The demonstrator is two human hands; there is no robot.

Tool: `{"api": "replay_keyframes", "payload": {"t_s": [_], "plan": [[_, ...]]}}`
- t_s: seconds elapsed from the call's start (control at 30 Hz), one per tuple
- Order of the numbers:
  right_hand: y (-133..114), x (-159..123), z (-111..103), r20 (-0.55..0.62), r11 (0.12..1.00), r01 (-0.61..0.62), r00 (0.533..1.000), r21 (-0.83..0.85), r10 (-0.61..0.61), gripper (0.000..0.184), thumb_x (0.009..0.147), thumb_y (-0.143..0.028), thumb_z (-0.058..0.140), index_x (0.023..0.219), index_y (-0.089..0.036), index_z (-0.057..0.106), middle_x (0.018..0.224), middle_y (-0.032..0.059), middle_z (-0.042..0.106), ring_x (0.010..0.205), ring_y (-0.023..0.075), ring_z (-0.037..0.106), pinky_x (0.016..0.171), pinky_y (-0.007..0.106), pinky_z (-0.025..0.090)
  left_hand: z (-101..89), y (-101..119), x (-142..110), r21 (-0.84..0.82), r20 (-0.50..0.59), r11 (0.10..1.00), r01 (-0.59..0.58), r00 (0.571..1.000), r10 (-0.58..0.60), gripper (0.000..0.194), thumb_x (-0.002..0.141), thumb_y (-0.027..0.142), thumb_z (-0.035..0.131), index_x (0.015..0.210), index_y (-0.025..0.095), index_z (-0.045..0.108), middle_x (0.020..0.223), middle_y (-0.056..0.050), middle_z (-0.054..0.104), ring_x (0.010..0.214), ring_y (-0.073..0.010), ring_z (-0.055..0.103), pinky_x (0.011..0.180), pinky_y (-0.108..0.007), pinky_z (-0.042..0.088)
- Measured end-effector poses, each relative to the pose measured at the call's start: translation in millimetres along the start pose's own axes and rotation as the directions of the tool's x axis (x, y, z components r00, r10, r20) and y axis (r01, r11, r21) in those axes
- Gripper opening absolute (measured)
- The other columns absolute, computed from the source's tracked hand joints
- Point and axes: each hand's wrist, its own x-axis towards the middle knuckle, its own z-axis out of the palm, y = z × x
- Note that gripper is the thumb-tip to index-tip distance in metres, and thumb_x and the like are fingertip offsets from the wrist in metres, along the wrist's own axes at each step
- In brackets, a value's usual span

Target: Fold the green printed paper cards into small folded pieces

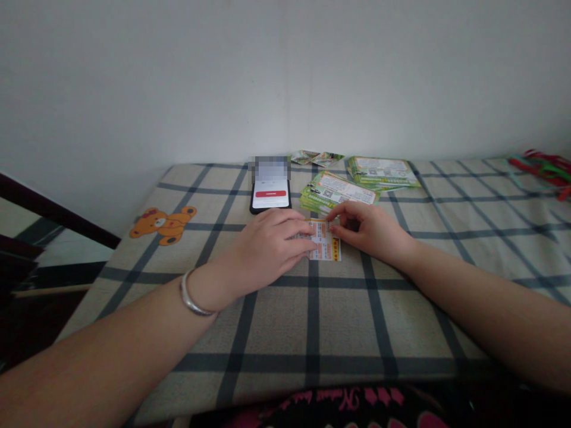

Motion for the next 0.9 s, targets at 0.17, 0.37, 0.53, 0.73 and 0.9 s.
{"api": "replay_keyframes", "payload": {"t_s": [0.17, 0.37, 0.53, 0.73, 0.9], "plan": [[-2, -1, -7, 0.1, 1.0, 0.013, 0.995, -0.006, -0.012, 0.024, 0.084, -0.023, 0.058, 0.106, -0.018, 0.065, 0.063, -0.0045, 0.051, 0.055, 0.0088, 0.046, 0.05, 0.022, 0.037, 0.8, 0, 0, 0.014, 0.028, 1.0, 0.009, 1.0, -0.01, 0.02, 0.094, 0.028, 0.053, 0.103, 0.022, 0.07, 0.114, -0.002, 0.068, 0.106, -0.0224, 0.058, 0.092, -0.043, 0.049], [1, -3, -21, 0.24, 0.988, 0.155, 0.96, -0.023, -0.145, 0.037, 0.077, -0.012, 0.059, 0.113, -0.018, 0.064, 0.085, 0.0017, 0.063, 0.07, 0.0121, 0.055, 0.06, 0.024, 0.044, 0.4, 0, -2, -0.003, 0.06, 0.999, 0.04, 0.997, -0.039, 0.02, 0.094, 0.028, 0.052, 0.104, 0.022, 0.069, 0.114, -0.003, 0.068, 0.103, -0.0224, 0.06, 0.088, -0.043, 0.051], [7, -2, -23, 0.222, 0.964, 0.263, 0.943, -0.047, -0.246, 0.024, 0.08, -0.02, 0.065, 0.104, -0.019, 0.068, 0.096, 0.0054, 0.063, 0.086, 0.0164, 0.058, 0.075, 0.029, 0.048, 1.4, -1, -2, -0.068, 0.075, 0.995, 0.067, 0.995, -0.062, 0.02, 0.094, 0.026, 0.052, 0.105, 0.023, 0.068, 0.115, -0.002, 0.068, 0.103, -0.0217, 0.06, 0.087, -0.042, 0.052], [7, -4, -23, 0.133, 0.893, 0.425, 0.903, -0.148, -0.408, 0.016, 0.082, -0.022, 0.066, 0.097, -0.02, 0.073, 0.094, 0.0066, 0.056, 0.086, 0.0177, 0.054, 0.075, 0.031, 0.047, 3.5, -2, -2, -0.104, 0.086, 0.99, 0.093, 0.993, -0.085, 0.02, 0.094, 0.025, 0.053, 0.105, 0.021, 0.068, 0.113, -0.002, 0.068, 0.102, -0.0207, 0.061, 0.088, -0.041, 0.053], [-2, -5, -24, 0.187, 0.808, 0.54, 0.841, -0.233, -0.508, 0.015, 0.086, -0.022, 0.063, 0.095, -0.025, 0.074, 0.098, 0.0059, 0.06, 0.089, 0.018, 0.055, 0.079, 0.033, 0.044, 4.6, -2, -2, -0.101, 0.099, 0.99, 0.098, 0.991, -0.088, 0.02, 0.093, 0.026, 0.053, 0.107, 0.021, 0.068, 0.114, -0.003, 0.068, 0.104, -0.0206, 0.06, 0.091, -0.041, 0.052]]}}
